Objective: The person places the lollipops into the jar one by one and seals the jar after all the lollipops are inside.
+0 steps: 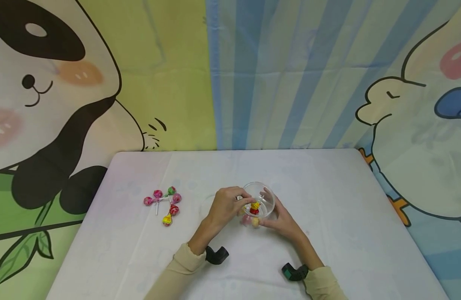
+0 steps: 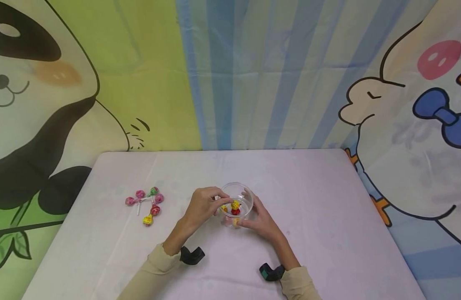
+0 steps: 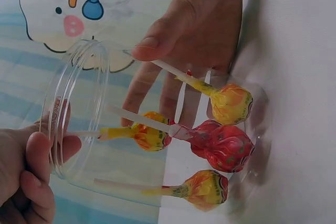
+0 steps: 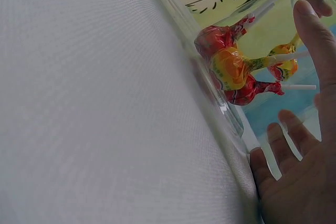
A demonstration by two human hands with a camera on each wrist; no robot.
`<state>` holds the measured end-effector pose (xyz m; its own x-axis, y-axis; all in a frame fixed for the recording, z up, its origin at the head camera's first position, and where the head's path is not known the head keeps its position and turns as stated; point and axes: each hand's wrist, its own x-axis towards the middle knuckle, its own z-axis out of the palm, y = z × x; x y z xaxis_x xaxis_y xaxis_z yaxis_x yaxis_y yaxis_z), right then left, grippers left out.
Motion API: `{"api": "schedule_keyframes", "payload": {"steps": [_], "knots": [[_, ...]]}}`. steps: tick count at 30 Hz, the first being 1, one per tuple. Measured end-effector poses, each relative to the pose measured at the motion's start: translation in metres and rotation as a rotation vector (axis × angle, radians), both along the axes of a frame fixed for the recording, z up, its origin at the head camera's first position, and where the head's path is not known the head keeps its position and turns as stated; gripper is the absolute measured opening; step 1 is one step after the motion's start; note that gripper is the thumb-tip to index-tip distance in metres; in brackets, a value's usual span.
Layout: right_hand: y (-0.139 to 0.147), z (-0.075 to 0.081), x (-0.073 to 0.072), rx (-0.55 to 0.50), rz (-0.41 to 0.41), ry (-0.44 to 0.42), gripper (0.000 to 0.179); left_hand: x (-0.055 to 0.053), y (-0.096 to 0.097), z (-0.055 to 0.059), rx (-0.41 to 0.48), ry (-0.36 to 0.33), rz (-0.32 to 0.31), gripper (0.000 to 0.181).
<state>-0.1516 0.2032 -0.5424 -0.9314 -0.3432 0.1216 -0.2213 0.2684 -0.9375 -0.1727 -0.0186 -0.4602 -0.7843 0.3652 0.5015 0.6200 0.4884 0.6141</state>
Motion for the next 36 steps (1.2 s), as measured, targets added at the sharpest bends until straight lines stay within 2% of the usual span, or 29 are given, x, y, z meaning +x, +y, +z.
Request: {"api": "schedule_keyframes", "payload": {"steps": [8, 16, 21, 23, 25, 27, 32, 36], "knots": [[0.001, -0.001, 0.0, 0.022, -0.003, 0.005, 0.096, 0.001, 0.006, 0.004, -0.117, -0.013, 0.045, 0.015], [0.001, 0.002, 0.001, 0.005, -0.002, -0.004, 0.097, 0.001, 0.01, 0.01, -0.197, -0.048, 0.033, 0.016], [0.001, -0.002, 0.0, 0.005, -0.003, -0.002, 0.096, 0.002, 0.01, 0.011, -0.245, -0.083, 0.045, 0.019], [0.0, -0.004, 0.0, 0.001, 0.002, 0.0, 0.096, 0.003, 0.008, 0.01, -0.256, -0.072, 0.057, 0.021], [0.0, -0.005, -0.001, -0.004, 0.008, 0.004, 0.097, 0.005, 0.004, 0.007, -0.224, -0.038, 0.061, 0.023], [-0.001, -0.006, -0.001, -0.011, 0.01, 0.001, 0.096, 0.008, -0.005, 0.004, -0.152, 0.014, 0.064, 0.025], [-0.002, -0.004, -0.001, -0.014, 0.003, -0.02, 0.096, 0.025, -0.044, 0.0, 0.05, 0.129, 0.079, 0.035], [-0.001, -0.002, 0.0, -0.015, -0.008, -0.023, 0.097, 0.045, -0.084, -0.006, 0.089, 0.126, 0.158, 0.039]]}}
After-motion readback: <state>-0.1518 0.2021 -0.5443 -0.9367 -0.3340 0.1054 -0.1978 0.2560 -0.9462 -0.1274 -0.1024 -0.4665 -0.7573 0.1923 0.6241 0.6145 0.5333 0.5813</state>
